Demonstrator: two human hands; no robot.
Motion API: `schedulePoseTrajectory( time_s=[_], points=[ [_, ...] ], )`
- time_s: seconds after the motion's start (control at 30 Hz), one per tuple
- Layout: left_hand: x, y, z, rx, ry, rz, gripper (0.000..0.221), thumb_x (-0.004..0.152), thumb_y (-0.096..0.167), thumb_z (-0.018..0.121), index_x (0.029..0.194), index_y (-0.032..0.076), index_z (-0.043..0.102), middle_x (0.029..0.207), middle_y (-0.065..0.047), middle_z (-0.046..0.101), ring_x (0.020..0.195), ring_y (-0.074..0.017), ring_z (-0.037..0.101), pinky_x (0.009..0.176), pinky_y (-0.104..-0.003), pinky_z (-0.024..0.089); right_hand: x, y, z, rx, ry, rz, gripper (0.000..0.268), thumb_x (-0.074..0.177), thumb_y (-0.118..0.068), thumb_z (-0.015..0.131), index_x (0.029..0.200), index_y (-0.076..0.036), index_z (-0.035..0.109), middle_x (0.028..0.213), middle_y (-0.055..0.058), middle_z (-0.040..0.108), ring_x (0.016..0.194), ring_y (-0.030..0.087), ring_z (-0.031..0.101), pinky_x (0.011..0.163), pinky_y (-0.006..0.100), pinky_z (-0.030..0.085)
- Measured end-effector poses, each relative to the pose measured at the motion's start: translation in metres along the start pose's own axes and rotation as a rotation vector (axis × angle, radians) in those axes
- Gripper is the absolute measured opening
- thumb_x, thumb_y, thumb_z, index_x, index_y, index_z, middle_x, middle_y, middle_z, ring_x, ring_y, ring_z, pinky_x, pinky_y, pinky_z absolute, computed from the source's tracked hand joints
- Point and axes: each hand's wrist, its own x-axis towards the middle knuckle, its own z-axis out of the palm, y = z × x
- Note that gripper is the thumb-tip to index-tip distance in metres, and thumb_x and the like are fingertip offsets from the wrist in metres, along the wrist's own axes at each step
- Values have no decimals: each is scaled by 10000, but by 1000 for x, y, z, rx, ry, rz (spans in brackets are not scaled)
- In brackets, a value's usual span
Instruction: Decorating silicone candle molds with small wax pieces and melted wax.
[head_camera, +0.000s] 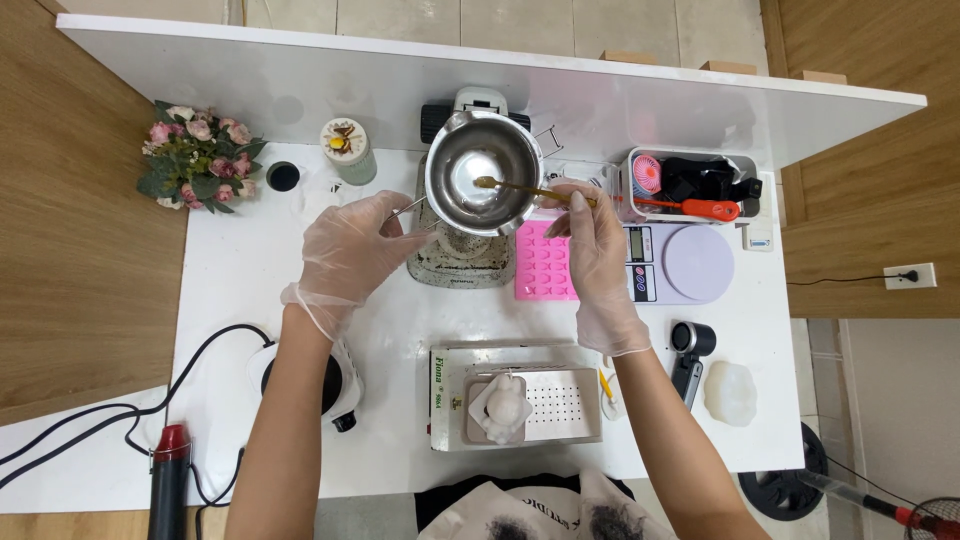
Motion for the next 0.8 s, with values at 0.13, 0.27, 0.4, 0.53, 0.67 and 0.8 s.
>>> schedulePoseTrajectory(
  time_s=[0.13, 0.27, 0.4, 0.53, 0.67, 0.8],
  points=[
    [2, 1, -1, -14, 19, 5, 461, 788, 465, 823, 1086, 125, 734, 767, -47, 730, 692, -221, 700, 614, -365, 536, -1, -10, 2, 0, -5, -16, 280, 1150, -234, 430, 1257, -46, 607, 1148, 63, 695, 993, 87, 609, 840, 250, 511],
    [2, -4, 6, -37, -35, -34, 402, 804, 479, 802, 991, 132, 725, 793, -37, 741, 721, -220, 711, 637, -376, 541, -3, -16, 2, -11, 9, 4, 283, 1149, -249, 441, 1245, -44, 611, 1136, 72, 702, 960, 88, 607, 839, 254, 516],
    [3, -11, 13, -106, 21, -48, 311, 839, 400, 797, 916, 119, 687, 781, -34, 739, 712, -219, 705, 638, -379, 530, -4, -21, 3, 2, 30, 39, 282, 1140, -262, 456, 1229, -40, 607, 1121, 78, 701, 941, 90, 608, 837, 258, 519],
    [3, -19, 25, -25, 217, 101, 293, 850, 354, 826, 940, 113, 687, 786, -39, 729, 716, -225, 698, 618, -376, 522, -7, -11, -1, 1, 22, 21, 291, 1141, -271, 458, 1229, -36, 606, 1100, 81, 702, 941, 92, 614, 828, 257, 517],
    [6, -18, 23, -18, 278, 159, 297, 828, 332, 842, 932, 103, 686, 795, -31, 734, 712, -211, 710, 599, -360, 529, -7, -11, 0, -13, 31, 38, 302, 1138, -280, 456, 1226, -36, 611, 1092, 79, 708, 893, 90, 606, 823, 256, 523],
    [4, -14, 18, 3, 215, 126, 342, 830, 369, 844, 994, 98, 714, 795, -35, 741, 718, -225, 712, 608, -365, 543, -7, -7, 1, -19, 27, 15, 297, 1138, -274, 457, 1221, -38, 616, 1088, 81, 711, 907, 89, 618, 813, 256, 528]
  ],
)
